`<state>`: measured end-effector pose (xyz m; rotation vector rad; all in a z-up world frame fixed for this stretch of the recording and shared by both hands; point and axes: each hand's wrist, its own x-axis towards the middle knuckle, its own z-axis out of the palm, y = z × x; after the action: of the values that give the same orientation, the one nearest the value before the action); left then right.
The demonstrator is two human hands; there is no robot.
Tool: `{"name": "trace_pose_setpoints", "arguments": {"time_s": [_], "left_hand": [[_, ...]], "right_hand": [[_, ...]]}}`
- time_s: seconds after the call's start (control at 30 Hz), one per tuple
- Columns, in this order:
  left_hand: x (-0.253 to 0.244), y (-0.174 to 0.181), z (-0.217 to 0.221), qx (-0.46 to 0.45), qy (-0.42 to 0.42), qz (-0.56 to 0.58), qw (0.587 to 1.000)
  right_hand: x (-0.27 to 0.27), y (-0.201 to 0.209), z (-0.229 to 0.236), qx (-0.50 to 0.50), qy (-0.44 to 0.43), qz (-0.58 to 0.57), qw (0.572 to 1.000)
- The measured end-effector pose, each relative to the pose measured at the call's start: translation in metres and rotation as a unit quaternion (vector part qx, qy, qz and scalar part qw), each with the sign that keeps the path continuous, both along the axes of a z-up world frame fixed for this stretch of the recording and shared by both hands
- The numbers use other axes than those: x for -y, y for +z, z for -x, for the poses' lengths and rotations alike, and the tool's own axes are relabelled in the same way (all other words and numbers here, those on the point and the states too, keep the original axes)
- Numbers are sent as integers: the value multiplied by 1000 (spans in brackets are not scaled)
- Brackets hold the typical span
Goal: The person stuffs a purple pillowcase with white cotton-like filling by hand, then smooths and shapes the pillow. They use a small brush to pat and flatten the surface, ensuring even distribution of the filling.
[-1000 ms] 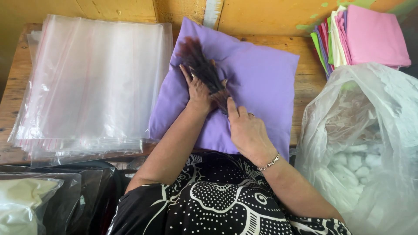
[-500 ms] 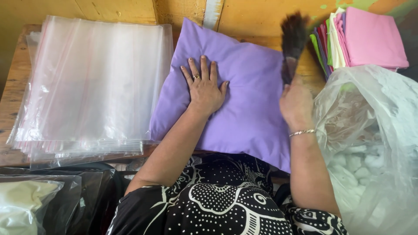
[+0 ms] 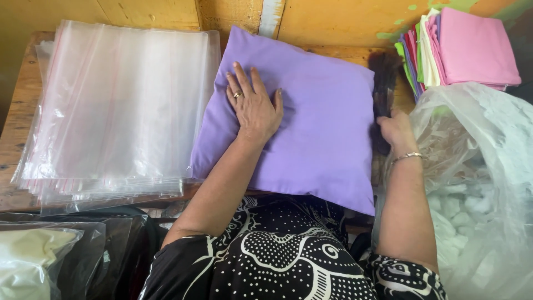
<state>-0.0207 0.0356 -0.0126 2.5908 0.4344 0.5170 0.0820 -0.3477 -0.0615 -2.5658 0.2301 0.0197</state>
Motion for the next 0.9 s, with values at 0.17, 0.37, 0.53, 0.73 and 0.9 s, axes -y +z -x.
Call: {"name": "trace_pose_setpoints", "arguments": {"time_s": [0.17,0.37,0.53,0.73,0.9], "left_hand": [[-8,-1,-11,-59,41,-18,997],[-30,-62,-53,-71,15,17,997],[-30,7,-11,-14,-32,188,982],[-13,93,61,-73,-100,276,953],[-10,71,52,160,-65,7,985]], "right_hand": [[-53,67,65,-26,16,-206,978],[-100,83,66,-37,173,-26,984],[-122,113,21,111,169,146,968],[-172,172,11,311,205,81,925],[-198,134,59,189,260,187,928]]}}
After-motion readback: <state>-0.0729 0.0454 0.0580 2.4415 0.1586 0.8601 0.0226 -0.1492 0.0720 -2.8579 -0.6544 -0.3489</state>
